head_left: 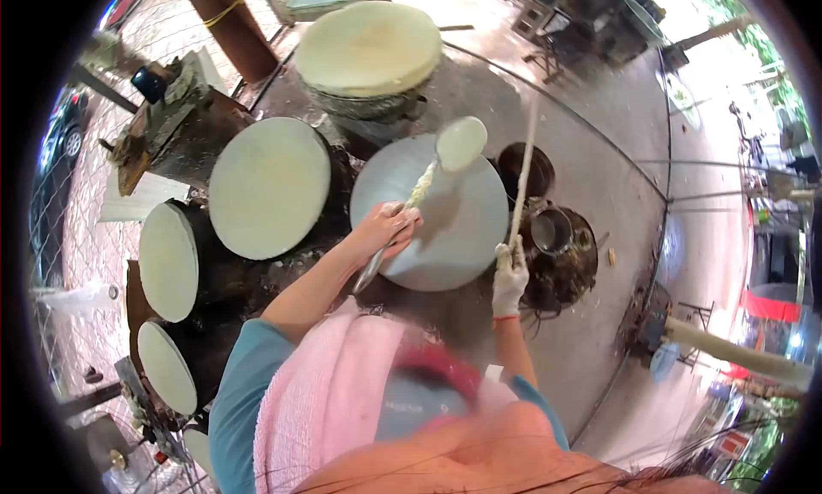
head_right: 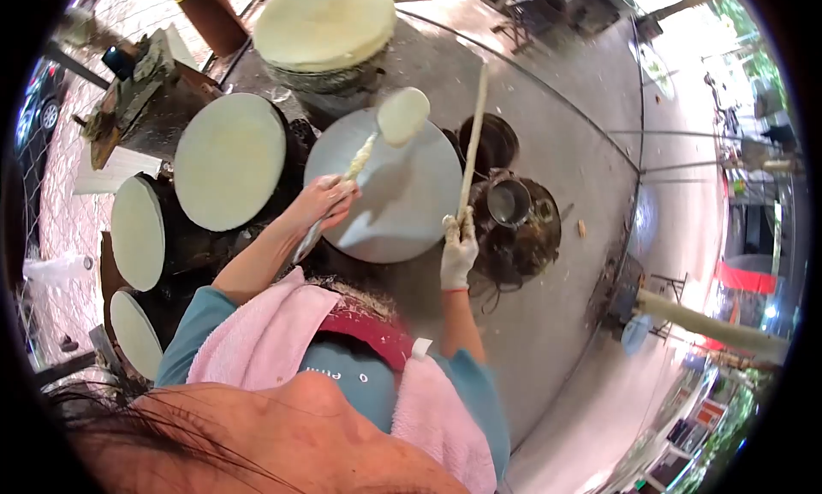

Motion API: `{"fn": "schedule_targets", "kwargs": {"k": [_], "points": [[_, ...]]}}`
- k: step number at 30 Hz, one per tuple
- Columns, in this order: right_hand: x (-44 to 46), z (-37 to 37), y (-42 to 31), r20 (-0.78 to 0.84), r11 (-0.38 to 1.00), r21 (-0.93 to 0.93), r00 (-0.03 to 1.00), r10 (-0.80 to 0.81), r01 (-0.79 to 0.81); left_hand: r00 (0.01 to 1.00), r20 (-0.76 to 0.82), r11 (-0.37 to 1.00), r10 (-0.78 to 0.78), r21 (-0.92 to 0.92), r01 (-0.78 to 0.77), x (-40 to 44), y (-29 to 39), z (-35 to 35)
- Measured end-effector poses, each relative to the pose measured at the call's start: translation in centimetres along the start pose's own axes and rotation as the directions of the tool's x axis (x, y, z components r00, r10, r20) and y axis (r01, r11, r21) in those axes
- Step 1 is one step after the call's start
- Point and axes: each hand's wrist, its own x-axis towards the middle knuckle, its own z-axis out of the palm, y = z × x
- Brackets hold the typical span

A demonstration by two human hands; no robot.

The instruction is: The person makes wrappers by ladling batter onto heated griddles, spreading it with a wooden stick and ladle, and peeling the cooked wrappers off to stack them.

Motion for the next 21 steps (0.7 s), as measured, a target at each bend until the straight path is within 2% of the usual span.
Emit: {"fn": "schedule_targets", "kwargs": {"k": [1,3,4,5,6,7,8,9,10,12,14,16,17,18,20,21], "points": [[-1.5,-1.6,0.9,-0.047,0.998,-0.024,0.997,0.057,-0.058,1.000,-0.008,0.992,0.015,0.122,-0.014,2.6,-2.7,0.8],[-4.3,-2.3,1.3,-0.089,0.996,-0.086,0.996,-0.009,0.001,0.997,-0.054,0.938,0.053,0.346,-0.031,5.9,-6.6,2.5],[-4.9,-2.8,1.4,-0.050,0.940,-0.331,0.994,-0.097,0.075,0.992,-0.092,0.896,0.081,0.443,-0.033,6.9,-7.7,3.5],[-5.7,-3.1,1.5,-0.029,0.901,-0.426,0.994,-0.108,0.086,0.985,-0.125,0.844,0.115,0.535,-0.031,7.8,-9.0,4.0],[-6.5,-2.9,1.1,-0.008,0.851,-0.517,0.993,-0.114,0.094,0.962,-0.159,0.726,0.220,0.685,-0.053,8.9,-11.0,3.7],[-7.1,-3.1,1.2,0.021,0.713,-0.693,0.991,-0.129,0.108,0.929,-0.169,0.581,0.328,0.812,-0.057,10.0,-13.1,2.8],[-7.9,-2.2,-0.7,-0.052,0.461,-0.886,0.999,-0.001,-0.046,0.888,-0.154,0.413,0.434,0.910,-0.044,10.3,-14.2,2.0],[-8.3,-2.3,0.2,-0.061,0.558,-0.829,0.998,-0.010,-0.045,0.902,-0.203,0.412,0.380,0.911,0.032,10.0,-13.7,1.5],[-8.4,-2.5,1.9,-0.069,0.648,-0.761,0.997,-0.023,-0.038,0.888,-0.197,0.384,0.416,0.923,0.025,9.8,-13.6,0.5],[-8.1,-3.3,7.7,0.032,0.914,-0.383,0.987,0.158,-0.134,0.855,-0.182,0.334,0.486,0.943,0.011,9.2,-13.4,-2.0],[-9.2,-1.2,3.7,-0.003,0.891,-0.390,0.968,0.251,-0.232,0.796,-0.200,0.290,0.571,0.957,0.032,7.9,-12.3,-3.8],[-9.5,-1.0,2.1,0.077,0.773,-0.633,0.997,0.015,0.037,0.726,-0.205,0.294,0.656,0.956,0.004,5.9,-11.1,-5.7],[-9.9,-0.9,0.3,0.010,0.755,-0.654,0.997,0.071,-0.047,0.683,-0.208,0.318,0.701,0.947,-0.038,4.8,-10.6,-6.5],[-9.2,-2.6,3.5,-0.032,0.862,-0.503,0.996,-0.085,0.058,0.633,-0.213,0.338,0.744,0.937,-0.083,4.0,-10.0,-7.4],[-8.2,-3.0,4.7,-0.136,0.934,-0.345,0.990,0.050,-0.094,0.631,-0.207,0.383,0.747,0.911,-0.154,2.4,-9.6,-8.9],[-8.3,-1.6,3.7,-0.011,0.940,-0.250,0.971,0.237,-0.232,0.644,-0.200,0.386,0.738,0.909,-0.160,1.8,-9.9,-9.7]]}}
